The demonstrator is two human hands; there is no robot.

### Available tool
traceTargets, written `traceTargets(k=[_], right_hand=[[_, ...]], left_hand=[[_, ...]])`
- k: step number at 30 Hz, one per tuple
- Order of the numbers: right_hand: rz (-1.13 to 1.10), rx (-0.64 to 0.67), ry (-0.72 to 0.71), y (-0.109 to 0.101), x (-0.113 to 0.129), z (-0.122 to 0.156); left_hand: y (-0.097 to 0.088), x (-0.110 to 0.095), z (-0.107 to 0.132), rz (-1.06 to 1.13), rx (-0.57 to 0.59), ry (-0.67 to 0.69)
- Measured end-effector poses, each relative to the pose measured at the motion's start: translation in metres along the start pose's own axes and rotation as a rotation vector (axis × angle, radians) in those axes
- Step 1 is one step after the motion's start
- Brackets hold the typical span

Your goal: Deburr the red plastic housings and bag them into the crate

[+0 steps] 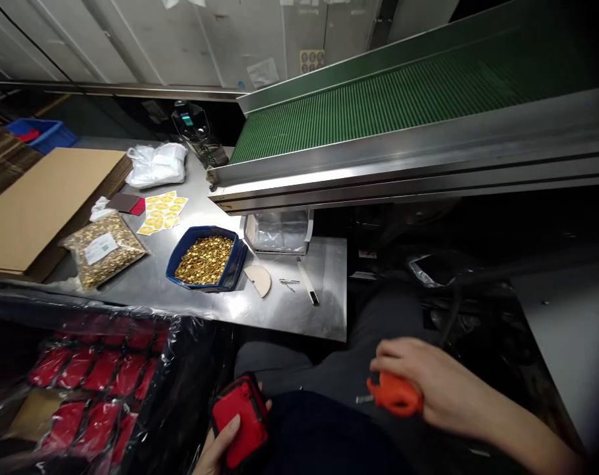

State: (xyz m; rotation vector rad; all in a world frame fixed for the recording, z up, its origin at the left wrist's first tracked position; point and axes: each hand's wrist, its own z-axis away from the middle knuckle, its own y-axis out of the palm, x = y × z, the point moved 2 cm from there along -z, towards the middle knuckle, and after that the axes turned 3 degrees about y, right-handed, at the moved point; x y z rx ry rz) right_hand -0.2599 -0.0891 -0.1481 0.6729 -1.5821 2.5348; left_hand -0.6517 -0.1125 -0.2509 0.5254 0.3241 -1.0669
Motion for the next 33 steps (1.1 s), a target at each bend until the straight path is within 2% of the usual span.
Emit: traceTargets(k=[3, 5, 8, 11, 15, 21, 26, 30, 33], right_hand=[[0.257, -0.37, 0.062, -0.002, -0.048, -0.022], [0.348, -0.502, 0.151, -0.001, -0.082, -0.053], [0.375, -0.511, 0.189, 0.008, -0.123, -0.103], [0.41, -0.476, 0.214, 0.022, -0.148, -0.141], [0.457, -0.492, 0.358, 0.036, -0.166, -0.163], [0.446, -0.431, 0.431, 0.048, -0.179, -0.162], [0.381, -0.406, 0.476, 0.054, -0.185, -0.155], [0.34, -0.444, 0.586, 0.055, -0.189, -0.151], [0.316, -0.482, 0.703, 0.054, -0.192, -0.15]], left_hand=[[0.051, -0.006, -0.014, -0.005, 0.07, 0.042], [0.085, -0.017, -0.029, -0.147, 0.173, 0.157], [0.123, -0.029, -0.052, -0.325, 0.269, 0.307], [0.144, -0.034, -0.07, -0.389, 0.27, 0.379], [0.154, -0.038, -0.084, -0.51, 0.184, 0.471], [0.16, -0.044, -0.093, -0.837, 0.012, 0.625], [0.164, -0.051, -0.089, -1.056, -0.031, 0.762], [0.162, -0.056, -0.084, -1.142, -0.049, 0.83], [0.163, -0.067, -0.078, -1.171, -0.043, 0.925]])
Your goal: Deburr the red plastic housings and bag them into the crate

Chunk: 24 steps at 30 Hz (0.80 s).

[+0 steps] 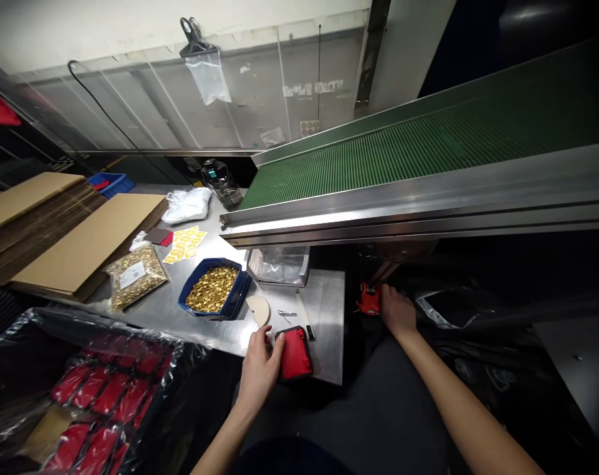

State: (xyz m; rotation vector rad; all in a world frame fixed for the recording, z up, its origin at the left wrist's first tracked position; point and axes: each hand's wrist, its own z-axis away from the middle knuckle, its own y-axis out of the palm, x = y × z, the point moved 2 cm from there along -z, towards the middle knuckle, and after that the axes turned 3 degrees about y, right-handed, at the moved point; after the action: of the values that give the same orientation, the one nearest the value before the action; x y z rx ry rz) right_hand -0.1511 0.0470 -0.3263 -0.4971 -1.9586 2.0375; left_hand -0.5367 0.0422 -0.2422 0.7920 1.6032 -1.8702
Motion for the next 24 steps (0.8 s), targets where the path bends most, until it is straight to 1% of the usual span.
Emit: traceTargets(k=[2, 4, 6, 8, 10, 12, 14, 15, 17, 18, 19, 21, 22, 23, 24], right_hand=[[-0.009, 0.003, 0.088, 0.001, -0.003, 0.0], [-0.037, 0.008, 0.162, 0.002, -0.007, 0.001], [-0.085, 0.002, 0.219, 0.001, -0.01, 0.007], [-0.156, -0.018, 0.253, -0.002, -0.011, 0.018], [-0.251, -0.052, 0.249, -0.007, -0.01, 0.035], [-0.355, -0.1, 0.217, -0.012, -0.008, 0.059], [-0.459, -0.149, 0.187, -0.016, -0.006, 0.089], [-0.51, -0.17, 0.184, -0.018, -0.005, 0.105], [-0.605, -0.207, 0.217, -0.019, -0.005, 0.138], [-0.642, -0.223, 0.245, -0.019, -0.004, 0.154], [-0.665, -0.239, 0.273, -0.02, -0.003, 0.169], [-0.739, -0.235, 0.314, -0.027, 0.006, 0.193], [-0.815, -0.202, 0.326, -0.034, 0.015, 0.202], [-0.927, -0.133, 0.331, -0.042, 0.027, 0.206], [-1.076, -0.033, 0.33, -0.052, 0.043, 0.206]], left_hand=[[-0.009, -0.008, -0.014, -0.021, -0.01, 0.092], [-0.015, -0.02, -0.039, -0.048, -0.009, 0.189], [-0.018, -0.033, -0.075, -0.09, -0.009, 0.264], [-0.014, -0.045, -0.116, -0.146, 0.006, 0.313], [-0.007, -0.056, -0.154, -0.214, 0.012, 0.324], [0.001, -0.064, -0.184, -0.284, 0.0, 0.312], [0.007, -0.07, -0.203, -0.346, 0.0, 0.296], [0.009, -0.072, -0.208, -0.372, 0.004, 0.291], [0.008, -0.075, -0.209, -0.412, 0.003, 0.298], [0.006, -0.076, -0.205, -0.426, -0.006, 0.312], [0.003, -0.076, -0.197, -0.438, -0.019, 0.335], [-0.006, -0.076, -0.173, -0.451, -0.04, 0.408], [-0.01, -0.075, -0.157, -0.452, -0.043, 0.453], [-0.013, -0.074, -0.139, -0.449, -0.039, 0.502], [-0.014, -0.073, -0.121, -0.443, -0.032, 0.547]])
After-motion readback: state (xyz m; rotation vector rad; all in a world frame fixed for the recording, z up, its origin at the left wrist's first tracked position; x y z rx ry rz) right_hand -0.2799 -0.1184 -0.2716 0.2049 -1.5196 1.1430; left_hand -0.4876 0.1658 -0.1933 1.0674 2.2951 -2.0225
